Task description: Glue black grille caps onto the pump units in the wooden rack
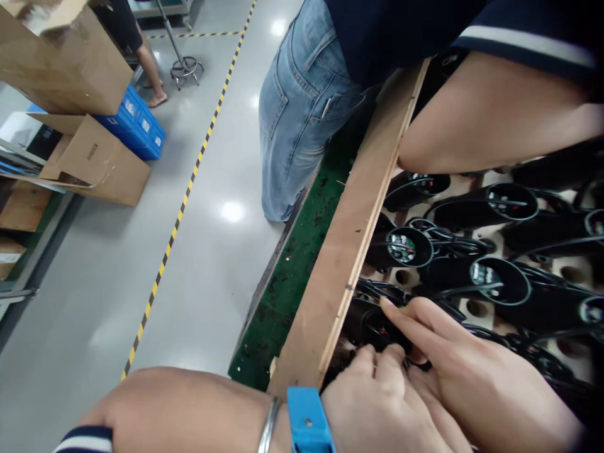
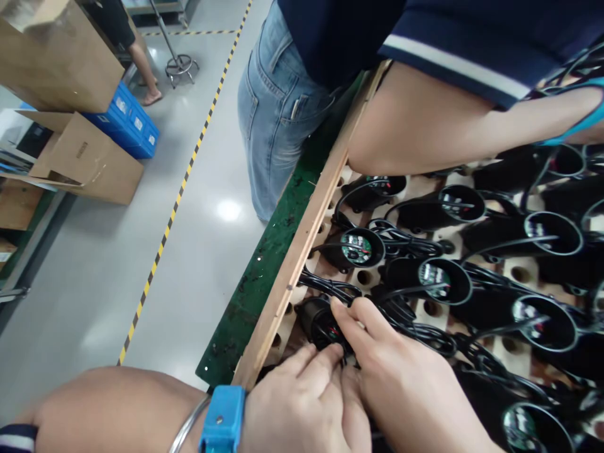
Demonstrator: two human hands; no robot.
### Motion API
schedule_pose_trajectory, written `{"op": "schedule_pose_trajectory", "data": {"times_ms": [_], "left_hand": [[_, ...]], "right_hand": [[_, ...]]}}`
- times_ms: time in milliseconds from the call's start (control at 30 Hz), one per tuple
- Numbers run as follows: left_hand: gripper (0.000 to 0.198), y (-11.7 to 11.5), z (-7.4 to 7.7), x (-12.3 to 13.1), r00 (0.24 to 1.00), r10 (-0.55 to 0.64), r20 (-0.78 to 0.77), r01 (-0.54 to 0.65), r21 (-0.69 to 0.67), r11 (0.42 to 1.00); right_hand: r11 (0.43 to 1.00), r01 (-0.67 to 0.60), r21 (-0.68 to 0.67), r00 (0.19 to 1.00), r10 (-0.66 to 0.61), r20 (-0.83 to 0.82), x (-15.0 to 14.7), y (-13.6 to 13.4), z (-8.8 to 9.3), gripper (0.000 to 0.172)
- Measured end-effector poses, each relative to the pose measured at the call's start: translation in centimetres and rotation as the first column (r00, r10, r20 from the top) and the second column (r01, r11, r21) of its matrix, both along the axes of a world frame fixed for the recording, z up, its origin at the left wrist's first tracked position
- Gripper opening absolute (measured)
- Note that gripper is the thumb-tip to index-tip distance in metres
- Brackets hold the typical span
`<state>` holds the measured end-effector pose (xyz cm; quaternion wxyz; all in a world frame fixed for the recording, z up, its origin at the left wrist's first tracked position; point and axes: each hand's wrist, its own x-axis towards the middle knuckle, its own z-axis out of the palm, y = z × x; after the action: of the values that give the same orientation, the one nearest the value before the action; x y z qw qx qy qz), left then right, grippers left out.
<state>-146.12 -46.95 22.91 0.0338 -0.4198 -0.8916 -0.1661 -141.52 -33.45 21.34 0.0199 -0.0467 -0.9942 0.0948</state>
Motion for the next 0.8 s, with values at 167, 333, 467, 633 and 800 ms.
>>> {"op": "schedule_pose_trajectory", "data": {"times_ms": [167, 333, 467, 633, 800], "left_hand": [[0.034, -1.7, 2.3, -3.9, 0.936, -0.313, -0.16, 0.322, 0.032, 0.946], [0.05, -1.0, 5.0, -7.7, 0.716, -0.697, -0.041, 0.645, -0.343, 0.683], [0.091, -0.4, 5.6, -8.3, 0.655, -0.742, 0.142, 0.714, -0.436, 0.548], [0.096, -0.4, 5.7, -7.8, 0.694, -0.704, 0.15, 0.668, -0.5, 0.551], [0.099, -0.1, 5.5, -7.4, 0.687, -0.71, 0.155, 0.667, -0.522, 0.532]], "right_hand": [[0.992, 0.125, 0.015, 0.988, -0.124, -0.087, -1.3, -0.8, 0.9, 0.038], [0.986, 0.155, -0.054, 0.983, -0.159, -0.087, -2.0, -1.3, 0.4, 0.032], [0.971, 0.237, -0.032, 0.969, -0.239, -0.059, -2.1, -1.7, 0.3, 0.041], [0.983, 0.173, 0.062, 0.966, -0.157, -0.207, -0.2, -3.2, 1.1, 0.035], [0.96, 0.227, 0.162, 0.956, -0.188, -0.225, 1.4, -5.5, 0.8, 0.039]]}}
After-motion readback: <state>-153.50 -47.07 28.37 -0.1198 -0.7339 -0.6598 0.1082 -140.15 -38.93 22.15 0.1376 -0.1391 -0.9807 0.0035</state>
